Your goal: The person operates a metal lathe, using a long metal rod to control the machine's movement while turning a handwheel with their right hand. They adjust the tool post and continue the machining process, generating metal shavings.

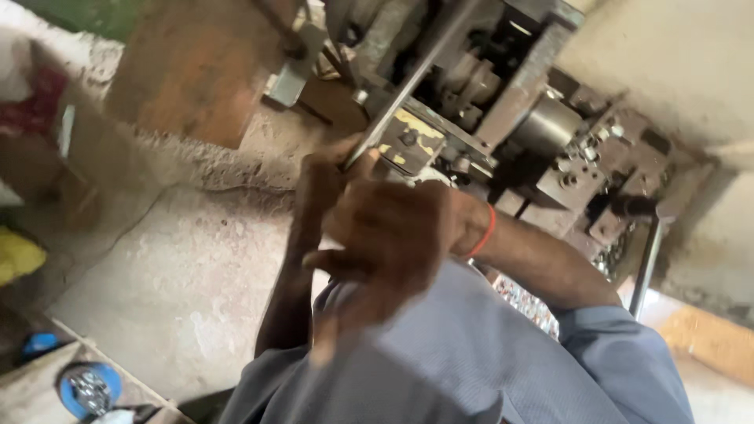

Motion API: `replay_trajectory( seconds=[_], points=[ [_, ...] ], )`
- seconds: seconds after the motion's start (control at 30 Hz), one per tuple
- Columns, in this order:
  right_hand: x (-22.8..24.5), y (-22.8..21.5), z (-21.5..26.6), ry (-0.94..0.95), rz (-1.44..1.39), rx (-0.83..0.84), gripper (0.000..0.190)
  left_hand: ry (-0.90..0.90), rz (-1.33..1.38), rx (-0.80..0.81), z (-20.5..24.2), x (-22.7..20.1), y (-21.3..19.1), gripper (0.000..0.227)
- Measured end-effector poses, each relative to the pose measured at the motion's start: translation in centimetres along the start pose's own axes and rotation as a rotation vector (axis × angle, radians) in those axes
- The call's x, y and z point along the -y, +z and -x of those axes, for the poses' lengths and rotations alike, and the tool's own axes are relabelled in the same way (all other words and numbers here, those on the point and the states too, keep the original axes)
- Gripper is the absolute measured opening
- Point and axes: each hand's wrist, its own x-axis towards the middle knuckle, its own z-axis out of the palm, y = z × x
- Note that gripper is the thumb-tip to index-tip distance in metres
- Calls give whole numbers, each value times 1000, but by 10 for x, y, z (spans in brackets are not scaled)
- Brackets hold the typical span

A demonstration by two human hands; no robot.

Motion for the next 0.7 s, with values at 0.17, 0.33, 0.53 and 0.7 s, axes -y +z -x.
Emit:
replay_trajectory(
  seconds=[0.17, 0.33, 0.53, 0.7],
  points=[
    [42, -34, 51, 1116, -192, -63, 53, -88, -237, -80, 3, 7, -1, 27],
    [138, -69, 156, 1594, 223, -65, 56, 61, -44, -79, 5, 11, -1, 27],
    [219, -127, 229, 1912, 829, -197, 48, -18, 159, -77, 9, -1, 0, 36],
    [198, -167, 271, 2035, 656, 204, 56, -44, 182, -85, 7, -7, 2, 38]
  ],
)
